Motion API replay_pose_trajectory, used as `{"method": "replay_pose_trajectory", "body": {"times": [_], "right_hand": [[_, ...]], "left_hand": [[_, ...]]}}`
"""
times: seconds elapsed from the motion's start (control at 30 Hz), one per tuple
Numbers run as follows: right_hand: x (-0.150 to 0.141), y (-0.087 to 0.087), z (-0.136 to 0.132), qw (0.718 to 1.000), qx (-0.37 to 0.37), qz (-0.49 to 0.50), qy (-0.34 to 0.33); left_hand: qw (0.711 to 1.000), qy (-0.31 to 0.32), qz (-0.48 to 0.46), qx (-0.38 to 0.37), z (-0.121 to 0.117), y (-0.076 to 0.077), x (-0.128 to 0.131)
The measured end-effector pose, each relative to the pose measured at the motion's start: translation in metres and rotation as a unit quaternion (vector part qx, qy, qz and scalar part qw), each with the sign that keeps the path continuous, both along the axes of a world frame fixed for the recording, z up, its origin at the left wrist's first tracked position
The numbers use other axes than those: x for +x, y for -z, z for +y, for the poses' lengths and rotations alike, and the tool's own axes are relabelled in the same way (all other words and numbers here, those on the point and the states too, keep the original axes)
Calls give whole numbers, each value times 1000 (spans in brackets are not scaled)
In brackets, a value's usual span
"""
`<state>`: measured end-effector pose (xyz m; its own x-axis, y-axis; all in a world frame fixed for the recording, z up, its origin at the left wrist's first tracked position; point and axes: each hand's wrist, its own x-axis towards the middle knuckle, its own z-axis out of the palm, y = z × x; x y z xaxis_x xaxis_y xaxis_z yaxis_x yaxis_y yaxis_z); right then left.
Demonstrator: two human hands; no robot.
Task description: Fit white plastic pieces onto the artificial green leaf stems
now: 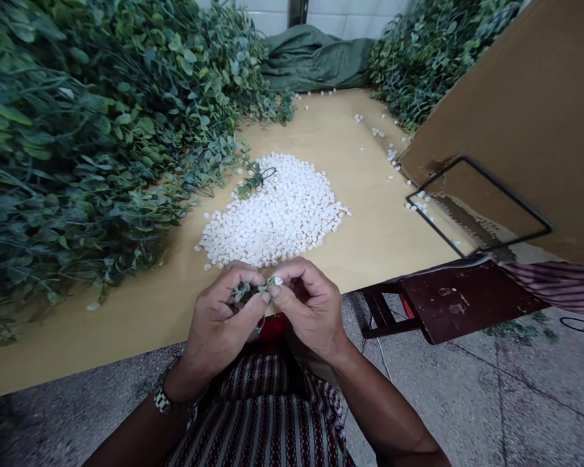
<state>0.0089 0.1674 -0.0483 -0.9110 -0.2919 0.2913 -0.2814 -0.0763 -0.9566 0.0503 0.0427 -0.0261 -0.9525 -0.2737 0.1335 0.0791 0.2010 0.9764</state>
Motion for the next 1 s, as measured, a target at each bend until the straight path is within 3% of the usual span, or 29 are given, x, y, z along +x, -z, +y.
{"method": "replay_pose_trajectory", "body": {"times": [0.1,0.2,0.3,0.37,0.53,0.7,0.8,0.87,1.0], "right_hand": [[-1,3,1,999,-24,12,-19],[-2,6,2,998,-59,-2,-27],[-3,8,4,998,-58,-17,-16],[-1,8,6,1000,-24,3,-3],[5,1,8,990,74,120,-3],[-9,-10,23,972,122,167,-109],[-31,-8,36,963,186,194,-25],[-47,-6,41,940,257,220,44],[-66,-2,40,895,344,283,24]], "left_hand": [[999,20,-6,50,-2,1,-1],[978,45,-20,202,-2,6,0],[944,24,-14,328,-1,9,1],[937,0,4,349,0,8,2],[946,-10,70,317,-1,9,3],[977,-53,61,199,-8,14,8],[991,-21,14,131,-15,10,8],[994,1,-23,110,-17,6,6],[992,14,-71,105,-17,2,-1]]}}
